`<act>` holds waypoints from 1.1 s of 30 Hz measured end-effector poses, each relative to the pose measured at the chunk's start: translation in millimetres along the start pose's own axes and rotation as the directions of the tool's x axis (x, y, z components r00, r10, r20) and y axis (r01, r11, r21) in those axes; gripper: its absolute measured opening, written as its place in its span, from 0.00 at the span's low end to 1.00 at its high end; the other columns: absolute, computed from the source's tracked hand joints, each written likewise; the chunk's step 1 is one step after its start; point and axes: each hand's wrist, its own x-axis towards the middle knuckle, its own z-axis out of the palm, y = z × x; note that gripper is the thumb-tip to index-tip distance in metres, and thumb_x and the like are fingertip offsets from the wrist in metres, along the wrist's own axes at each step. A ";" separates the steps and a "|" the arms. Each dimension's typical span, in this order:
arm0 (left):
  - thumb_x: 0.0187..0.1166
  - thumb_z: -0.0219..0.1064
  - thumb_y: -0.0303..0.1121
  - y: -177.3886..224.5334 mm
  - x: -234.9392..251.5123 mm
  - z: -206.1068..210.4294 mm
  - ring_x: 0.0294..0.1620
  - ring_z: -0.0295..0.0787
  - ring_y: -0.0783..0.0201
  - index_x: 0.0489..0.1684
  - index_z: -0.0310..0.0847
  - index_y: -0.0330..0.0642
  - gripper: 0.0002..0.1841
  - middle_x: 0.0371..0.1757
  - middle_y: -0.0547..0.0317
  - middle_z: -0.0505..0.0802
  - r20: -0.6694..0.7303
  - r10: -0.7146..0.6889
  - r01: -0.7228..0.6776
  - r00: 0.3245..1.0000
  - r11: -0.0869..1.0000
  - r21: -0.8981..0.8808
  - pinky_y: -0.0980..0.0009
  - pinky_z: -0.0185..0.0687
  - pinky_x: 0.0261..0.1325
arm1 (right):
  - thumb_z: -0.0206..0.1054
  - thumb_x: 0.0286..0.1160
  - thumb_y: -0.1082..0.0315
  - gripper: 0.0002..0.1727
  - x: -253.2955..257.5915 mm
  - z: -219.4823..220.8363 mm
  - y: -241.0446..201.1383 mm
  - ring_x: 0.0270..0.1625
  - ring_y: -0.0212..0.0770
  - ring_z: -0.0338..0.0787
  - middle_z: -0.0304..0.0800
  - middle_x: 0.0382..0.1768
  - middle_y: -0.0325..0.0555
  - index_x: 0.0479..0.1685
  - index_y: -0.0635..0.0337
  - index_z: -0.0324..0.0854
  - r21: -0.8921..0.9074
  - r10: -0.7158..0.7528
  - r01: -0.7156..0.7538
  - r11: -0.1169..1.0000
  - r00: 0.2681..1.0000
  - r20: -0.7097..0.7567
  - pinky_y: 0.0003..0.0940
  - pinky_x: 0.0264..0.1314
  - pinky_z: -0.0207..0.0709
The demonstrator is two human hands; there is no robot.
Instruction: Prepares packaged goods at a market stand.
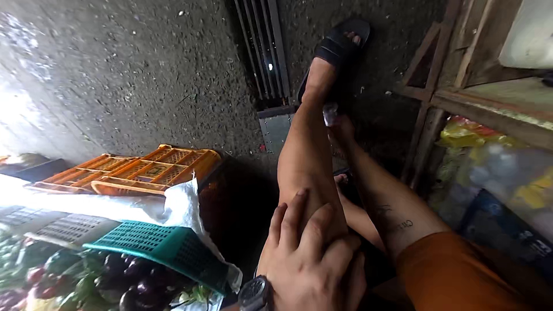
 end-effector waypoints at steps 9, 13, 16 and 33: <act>0.82 0.53 0.58 -7.5 -9.6 -13.8 0.87 0.65 0.50 0.57 0.88 0.62 0.21 0.79 0.66 0.81 0.196 -0.170 0.175 0.966 0.984 -0.011 0.38 0.63 0.80 | 0.67 0.82 0.55 0.29 -190.7 -47.6 -4.9 0.68 0.63 0.87 0.88 0.62 0.69 0.71 0.73 0.78 -0.207 -0.129 0.049 0.977 0.909 -0.396 0.60 0.75 0.76; 0.83 0.58 0.55 -12.2 -21.0 -19.7 0.85 0.68 0.49 0.59 0.89 0.59 0.20 0.77 0.63 0.83 0.122 -0.179 0.188 0.976 0.980 -0.070 0.36 0.65 0.78 | 0.65 0.84 0.59 0.21 -301.2 -77.3 -21.3 0.70 0.55 0.88 0.90 0.62 0.61 0.66 0.66 0.85 -0.334 -0.425 0.289 0.897 0.772 -0.473 0.53 0.79 0.75; 0.82 0.59 0.55 -8.6 -33.0 -11.4 0.84 0.68 0.47 0.60 0.89 0.59 0.20 0.79 0.61 0.82 0.079 -0.128 0.133 0.989 0.990 -0.051 0.34 0.66 0.77 | 0.67 0.82 0.60 0.20 -360.2 -100.8 -3.3 0.68 0.51 0.89 0.92 0.61 0.58 0.63 0.65 0.87 -0.338 -0.494 0.360 0.869 0.629 -0.600 0.48 0.78 0.77; 0.83 0.63 0.41 54.3 -158.8 -16.3 0.77 0.80 0.55 0.58 0.91 0.47 0.15 0.67 0.53 0.91 -0.262 0.233 -0.303 0.937 0.913 -0.272 0.52 0.70 0.83 | 0.72 0.79 0.58 0.18 -670.7 -174.2 -56.9 0.50 0.44 0.94 0.94 0.50 0.51 0.60 0.60 0.87 -0.544 -0.791 0.677 0.495 0.093 -0.604 0.50 0.58 0.87</act>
